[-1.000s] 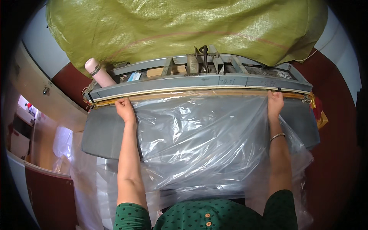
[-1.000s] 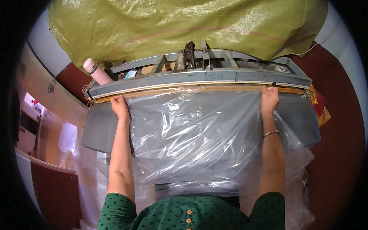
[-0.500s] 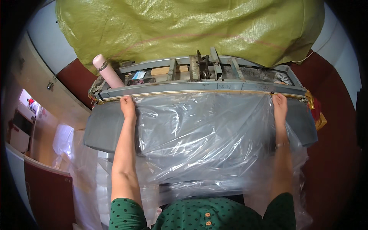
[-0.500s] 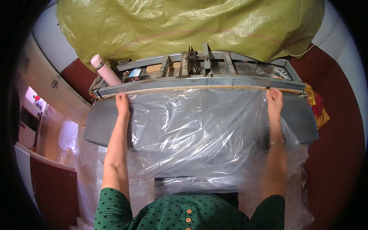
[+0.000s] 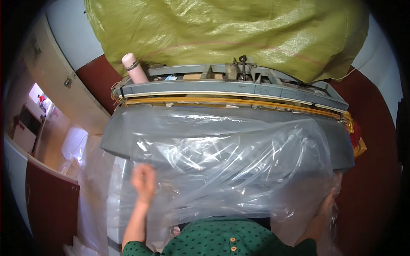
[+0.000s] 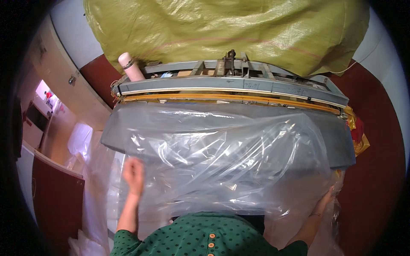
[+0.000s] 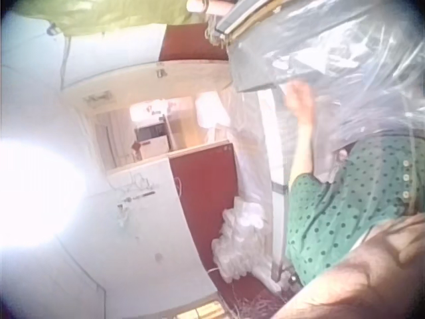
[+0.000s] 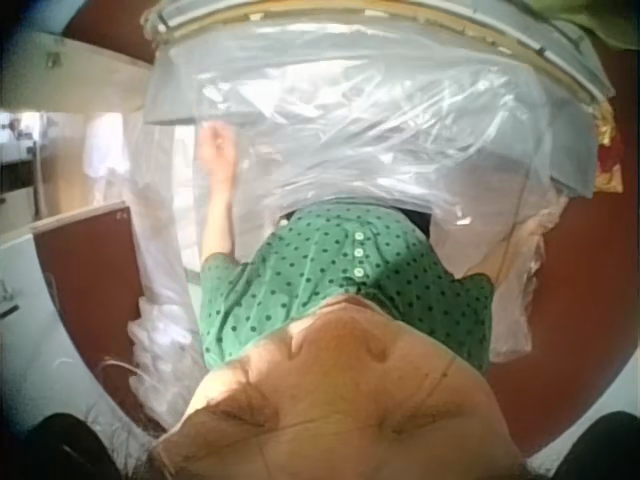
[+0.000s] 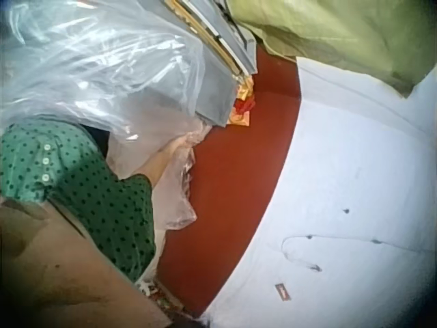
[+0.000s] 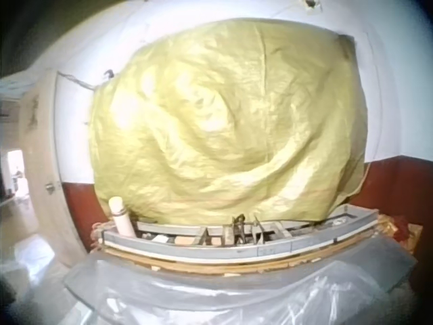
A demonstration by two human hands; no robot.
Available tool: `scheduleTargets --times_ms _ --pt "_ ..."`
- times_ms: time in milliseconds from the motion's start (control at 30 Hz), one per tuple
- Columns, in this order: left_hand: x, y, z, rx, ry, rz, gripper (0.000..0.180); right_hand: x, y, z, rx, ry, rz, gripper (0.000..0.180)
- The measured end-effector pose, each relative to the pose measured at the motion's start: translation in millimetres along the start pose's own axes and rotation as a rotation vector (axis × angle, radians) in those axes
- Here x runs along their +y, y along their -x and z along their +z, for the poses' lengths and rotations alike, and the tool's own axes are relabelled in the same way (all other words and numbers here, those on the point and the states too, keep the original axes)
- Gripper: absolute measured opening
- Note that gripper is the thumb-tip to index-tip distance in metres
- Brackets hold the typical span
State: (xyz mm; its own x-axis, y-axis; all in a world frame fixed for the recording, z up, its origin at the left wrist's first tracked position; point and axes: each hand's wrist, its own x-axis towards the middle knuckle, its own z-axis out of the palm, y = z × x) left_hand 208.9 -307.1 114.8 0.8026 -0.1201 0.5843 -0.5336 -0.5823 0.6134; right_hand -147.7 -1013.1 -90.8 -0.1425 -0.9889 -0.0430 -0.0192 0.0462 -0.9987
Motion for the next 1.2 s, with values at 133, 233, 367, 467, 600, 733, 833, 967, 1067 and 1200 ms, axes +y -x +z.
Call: scheduleTargets --times_ms 133,233,367,467,600,733,833,967,1067,1200 --pt "49.0 77.7 60.3 -0.972 0.209 0.183 0.034 -14.4 37.9 25.7 -0.293 -0.237 0.286 0.066" --pt "-6.7 130.4 96.3 -0.929 0.183 0.32 0.027 -28.5 33.4 37.9 -0.239 -0.408 0.228 0.063" --pt "-26.6 131.0 75.1 -1.18 0.279 -0.171 0.023 -126.6 61.1 85.7 -0.263 -0.358 -0.155 0.052" --pt "-35.7 84.4 27.0 -1.004 0.48 -0.574 0.016 -250.7 153.1 139.5 -0.374 -0.265 -0.448 0.044" --pt "-122.1 69.5 -68.9 0.141 0.416 -0.926 0.011 -315.2 270.6 221.2 -0.991 -0.208 -0.409 0.038" --pt "-263.4 116.9 -213.0 0.541 0.485 -0.788 0.029 -334.1 365.0 258.3 -1.865 -0.133 -0.283 0.045" --pt "-261.3 110.6 -251.5 0.723 0.091 -0.796 0.031 -344.9 385.0 260.6 -2.035 -0.101 -0.206 0.042" --pt "-68.6 0.2 -168.6 0.492 0.241 -0.588 0.028 -335.2 361.4 267.1 -1.863 -0.187 -0.363 0.033" --pt "74.8 -47.5 -95.1 -0.039 0.319 -0.294 0.029 -331.6 345.4 272.4 -1.641 0.057 -0.743 0.039" --pt "176.4 -70.5 -2.0 -0.551 0.323 0.195 0.064 -321.5 323.3 273.1 -1.397 0.158 -1.214 0.051"
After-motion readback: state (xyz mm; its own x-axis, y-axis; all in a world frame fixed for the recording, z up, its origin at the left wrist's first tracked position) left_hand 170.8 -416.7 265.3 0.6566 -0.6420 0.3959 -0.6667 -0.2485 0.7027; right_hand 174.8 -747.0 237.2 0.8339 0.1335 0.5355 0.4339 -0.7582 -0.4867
